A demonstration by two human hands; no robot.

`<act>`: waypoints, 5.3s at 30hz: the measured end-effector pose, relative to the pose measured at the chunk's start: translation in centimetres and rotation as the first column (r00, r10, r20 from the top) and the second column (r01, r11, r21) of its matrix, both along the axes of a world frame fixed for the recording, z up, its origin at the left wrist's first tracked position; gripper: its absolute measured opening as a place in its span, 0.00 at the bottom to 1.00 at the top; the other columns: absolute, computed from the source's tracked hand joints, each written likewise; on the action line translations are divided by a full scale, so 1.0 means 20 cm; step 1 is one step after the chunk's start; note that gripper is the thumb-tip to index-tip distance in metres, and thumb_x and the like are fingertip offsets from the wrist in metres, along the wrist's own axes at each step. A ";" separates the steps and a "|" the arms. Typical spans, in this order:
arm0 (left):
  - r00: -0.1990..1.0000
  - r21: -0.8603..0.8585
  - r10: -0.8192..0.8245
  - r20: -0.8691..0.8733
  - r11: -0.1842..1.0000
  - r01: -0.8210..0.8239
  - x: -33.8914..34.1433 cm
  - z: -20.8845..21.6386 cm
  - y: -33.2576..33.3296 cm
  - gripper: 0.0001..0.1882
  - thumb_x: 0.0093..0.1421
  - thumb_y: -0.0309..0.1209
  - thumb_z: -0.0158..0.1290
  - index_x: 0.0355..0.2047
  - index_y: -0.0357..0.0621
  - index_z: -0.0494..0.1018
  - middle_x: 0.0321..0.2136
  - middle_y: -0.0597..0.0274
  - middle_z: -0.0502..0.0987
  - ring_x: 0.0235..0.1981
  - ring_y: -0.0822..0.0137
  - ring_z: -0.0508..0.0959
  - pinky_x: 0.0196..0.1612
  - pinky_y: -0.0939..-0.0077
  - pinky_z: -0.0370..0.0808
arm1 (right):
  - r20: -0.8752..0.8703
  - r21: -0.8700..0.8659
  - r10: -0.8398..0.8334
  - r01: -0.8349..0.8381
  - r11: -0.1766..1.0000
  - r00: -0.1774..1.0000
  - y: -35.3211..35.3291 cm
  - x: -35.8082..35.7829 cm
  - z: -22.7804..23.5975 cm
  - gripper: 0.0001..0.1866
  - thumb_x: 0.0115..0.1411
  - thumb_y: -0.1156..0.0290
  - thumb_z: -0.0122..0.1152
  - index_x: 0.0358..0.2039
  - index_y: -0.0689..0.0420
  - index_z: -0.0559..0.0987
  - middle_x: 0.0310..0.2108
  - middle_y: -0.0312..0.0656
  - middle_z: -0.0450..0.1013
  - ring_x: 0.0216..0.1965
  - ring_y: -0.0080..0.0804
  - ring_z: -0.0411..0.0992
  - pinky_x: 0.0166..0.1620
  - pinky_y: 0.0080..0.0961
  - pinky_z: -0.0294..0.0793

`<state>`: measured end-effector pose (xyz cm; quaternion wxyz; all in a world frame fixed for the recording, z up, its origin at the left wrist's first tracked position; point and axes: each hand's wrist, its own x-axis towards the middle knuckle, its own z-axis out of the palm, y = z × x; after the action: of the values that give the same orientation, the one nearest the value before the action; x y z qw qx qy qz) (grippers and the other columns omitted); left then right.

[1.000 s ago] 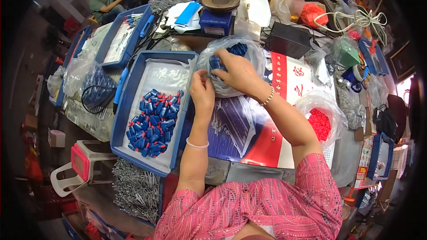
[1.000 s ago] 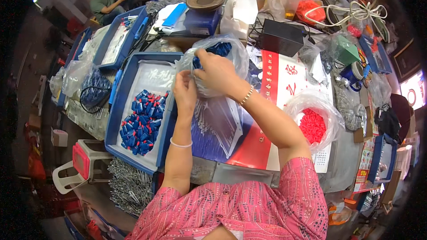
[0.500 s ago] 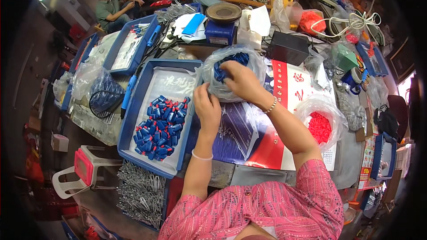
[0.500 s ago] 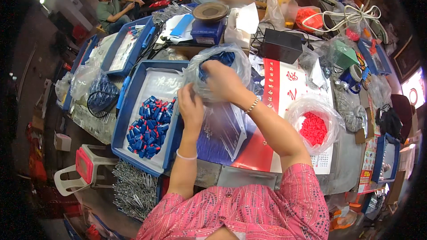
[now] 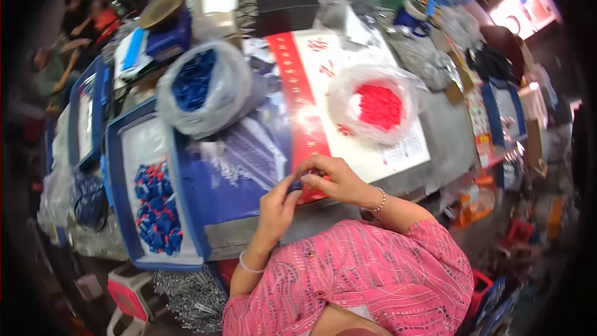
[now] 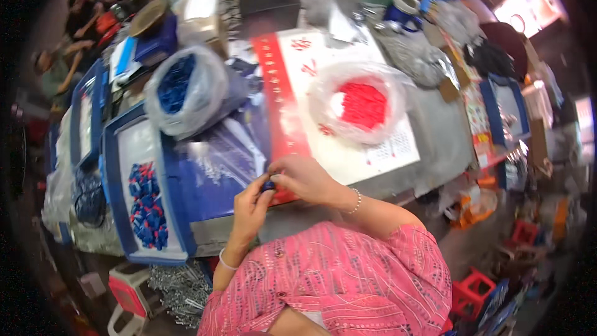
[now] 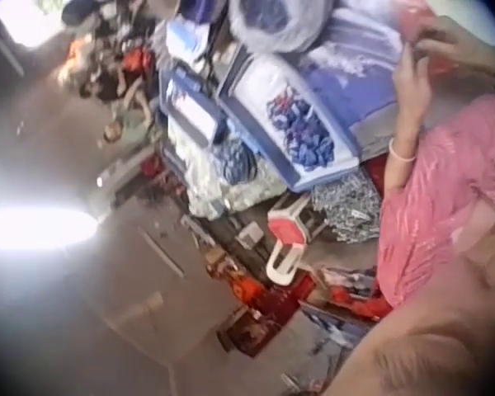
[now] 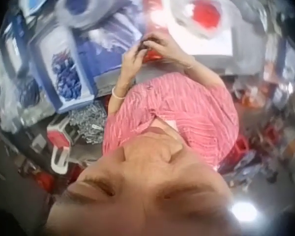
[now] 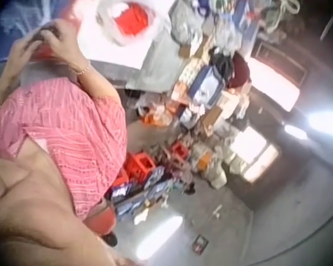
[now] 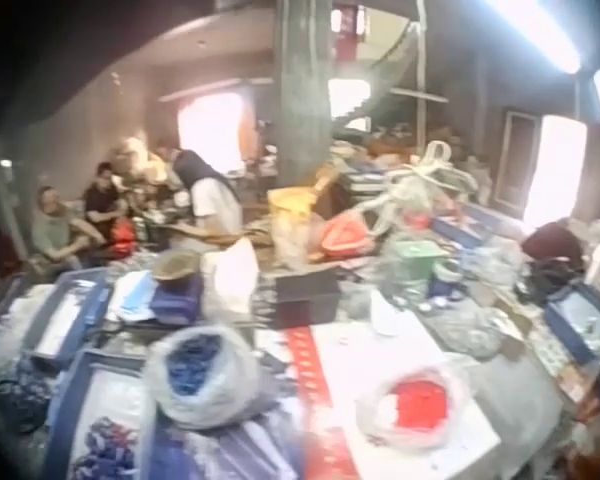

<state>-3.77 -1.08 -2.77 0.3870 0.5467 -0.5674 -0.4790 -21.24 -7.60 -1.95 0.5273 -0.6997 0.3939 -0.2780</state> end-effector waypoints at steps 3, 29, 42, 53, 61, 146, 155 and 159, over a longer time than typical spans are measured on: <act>0.989 0.164 0.011 -0.148 0.986 0.013 0.00 -0.06 0.08 0.15 0.60 0.24 0.47 0.47 0.32 0.67 0.29 0.55 0.77 0.29 0.70 0.78 0.33 0.77 0.74 | -0.123 -0.138 -0.158 0.141 0.980 0.980 -0.04 -0.22 0.03 0.11 0.54 0.70 0.56 0.38 0.59 0.75 0.34 0.45 0.74 0.31 0.36 0.72 0.36 0.26 0.71; 0.678 0.361 0.198 -0.707 0.927 0.105 -0.04 -0.02 0.08 0.16 0.62 0.24 0.44 0.50 0.35 0.64 0.33 0.58 0.75 0.29 0.75 0.73 0.38 0.82 0.70 | -0.458 -0.434 -0.324 0.109 0.894 0.828 -0.53 -0.57 -0.02 0.04 0.52 0.75 0.55 0.27 0.61 0.70 0.25 0.45 0.70 0.24 0.35 0.68 0.30 0.24 0.68; 0.683 0.331 0.167 -0.711 0.937 0.116 -0.06 0.02 0.09 0.11 0.64 0.27 0.42 0.46 0.38 0.61 0.29 0.61 0.70 0.28 0.74 0.71 0.35 0.80 0.69 | 0.597 0.793 -0.392 -0.439 0.423 0.700 -0.02 -0.11 -0.13 0.09 0.59 0.67 0.55 0.36 0.59 0.75 0.28 0.34 0.71 0.25 0.19 0.68 0.28 0.16 0.69; 0.892 0.333 0.245 -0.379 0.936 -0.115 -0.04 0.07 0.10 0.11 0.57 0.25 0.54 0.39 0.40 0.66 0.27 0.71 0.69 0.23 0.85 0.65 0.21 0.90 0.63 | 0.383 0.572 -0.114 -0.139 0.808 0.917 0.08 -0.01 0.01 0.07 0.59 0.75 0.55 0.37 0.63 0.73 0.30 0.40 0.72 0.31 0.23 0.71 0.35 0.16 0.73; 0.781 0.380 0.302 -0.546 0.921 -0.091 -0.03 0.01 0.11 0.06 0.58 0.26 0.52 0.35 0.39 0.68 0.22 0.71 0.68 0.18 0.84 0.64 0.19 0.90 0.60 | 0.206 0.054 0.105 -0.118 0.992 0.973 0.09 0.00 0.04 0.07 0.52 0.79 0.60 0.33 0.63 0.74 0.31 0.39 0.70 0.29 0.21 0.69 0.32 0.16 0.69; 0.537 0.365 0.125 -0.834 0.856 0.367 0.02 -0.02 0.14 0.08 0.66 0.33 0.40 0.40 0.42 0.59 0.18 0.67 0.62 0.14 0.80 0.60 0.17 0.88 0.58 | 0.448 0.374 0.047 -0.234 0.898 0.893 0.09 -0.04 -0.06 0.05 0.58 0.77 0.56 0.34 0.63 0.74 0.31 0.41 0.70 0.28 0.24 0.70 0.32 0.19 0.71; 0.674 0.384 0.013 -0.739 0.830 0.405 0.04 0.04 0.13 0.12 0.65 0.36 0.44 0.41 0.42 0.59 0.21 0.69 0.63 0.19 0.82 0.61 0.21 0.90 0.60 | -0.201 -0.451 0.446 -0.487 0.748 0.872 -0.06 -0.08 0.13 0.18 0.44 0.72 0.66 0.36 0.60 0.74 0.32 0.44 0.71 0.27 0.38 0.71 0.30 0.27 0.71; 0.671 0.375 0.006 -0.742 0.833 0.407 0.04 0.02 0.14 0.11 0.64 0.35 0.44 0.40 0.42 0.60 0.22 0.69 0.64 0.19 0.83 0.62 0.21 0.90 0.61 | -0.365 -0.499 0.484 -0.606 0.620 0.796 -0.08 -0.10 0.14 0.18 0.43 0.71 0.66 0.36 0.61 0.74 0.31 0.42 0.71 0.27 0.36 0.72 0.29 0.29 0.71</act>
<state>-2.95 1.71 -2.30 0.3596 0.3293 -0.2811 -0.8266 -23.29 -9.12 0.93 0.2995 -0.9376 0.1040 -0.1429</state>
